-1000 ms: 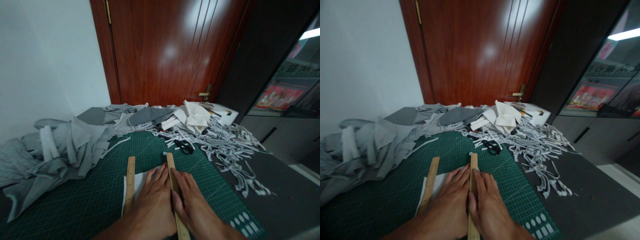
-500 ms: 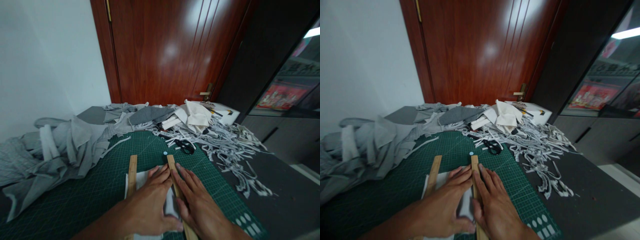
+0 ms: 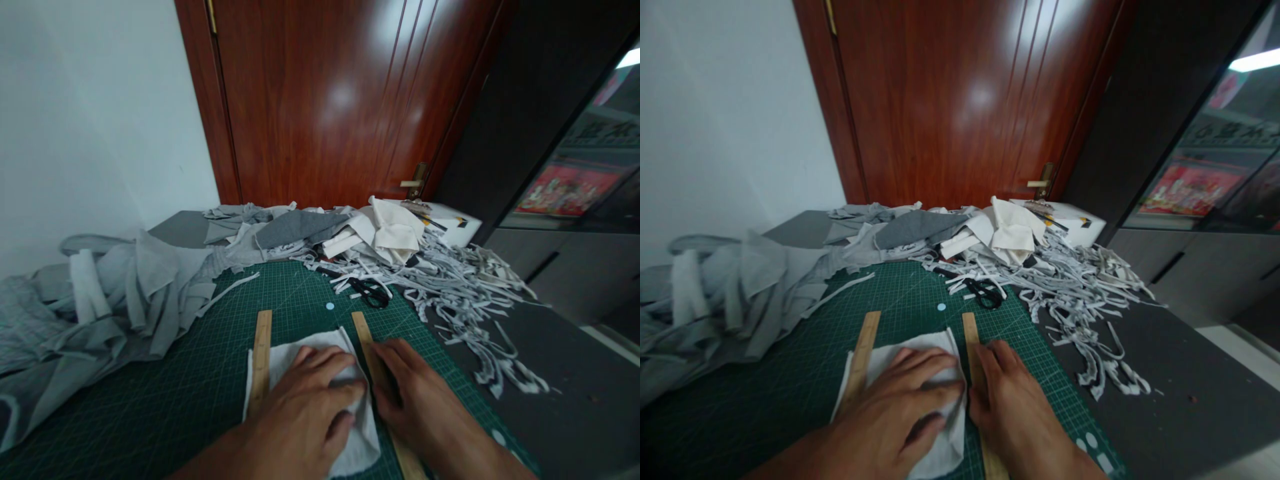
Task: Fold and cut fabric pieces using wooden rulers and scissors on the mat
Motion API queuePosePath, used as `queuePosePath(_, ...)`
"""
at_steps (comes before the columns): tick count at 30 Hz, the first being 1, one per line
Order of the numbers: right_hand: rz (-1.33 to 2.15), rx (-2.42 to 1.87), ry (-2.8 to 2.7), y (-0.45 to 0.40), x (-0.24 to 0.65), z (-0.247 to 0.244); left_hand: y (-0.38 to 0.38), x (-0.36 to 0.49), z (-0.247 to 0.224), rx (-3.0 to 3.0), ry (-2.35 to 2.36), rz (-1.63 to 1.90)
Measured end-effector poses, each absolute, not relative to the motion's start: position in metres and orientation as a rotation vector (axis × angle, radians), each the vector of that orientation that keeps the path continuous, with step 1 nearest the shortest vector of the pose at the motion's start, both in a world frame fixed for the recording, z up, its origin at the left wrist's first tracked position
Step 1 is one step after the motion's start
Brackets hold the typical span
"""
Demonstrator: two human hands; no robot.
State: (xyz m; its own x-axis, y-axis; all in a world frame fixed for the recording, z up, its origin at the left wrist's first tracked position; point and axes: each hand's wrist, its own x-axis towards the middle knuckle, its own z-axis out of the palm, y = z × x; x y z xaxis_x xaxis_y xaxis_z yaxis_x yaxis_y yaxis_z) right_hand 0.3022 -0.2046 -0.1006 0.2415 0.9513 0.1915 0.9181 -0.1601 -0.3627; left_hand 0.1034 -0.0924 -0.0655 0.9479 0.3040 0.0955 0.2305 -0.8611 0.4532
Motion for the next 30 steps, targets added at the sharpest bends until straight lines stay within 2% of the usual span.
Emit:
queuePosePath(8, 0.375, -2.475, -1.673, -0.195, 0.304, -0.057, -0.087, 0.106, -0.061, 2.649, 0.403, 0.009)
queuePosePath(12, 0.252, -2.579, -1.712, -0.192, 0.300, -0.053, -0.087, 0.112, -0.061, 2.640, 0.430, -0.013)
queuePosePath(15, 0.143, -2.558, -1.849, -0.194, 0.301, -0.061, -0.088, 0.116, -0.064, 2.614, 0.527, -0.005)
queuePosePath(21, -0.097, -2.449, -2.095, -0.196, 0.308, -0.080, -0.087, 0.115, -0.073, 2.618, 0.437, 0.129)
queuePosePath(26, 0.229, -2.450, -1.845, -0.188, 0.319, -0.069, -0.085, 0.123, -0.068, 2.588, 0.587, 0.183)
queuePosePath(30, 0.390, -2.364, -1.766, -0.183, 0.337, -0.057, -0.082, 0.123, -0.067, 2.606, 0.509, 0.220)
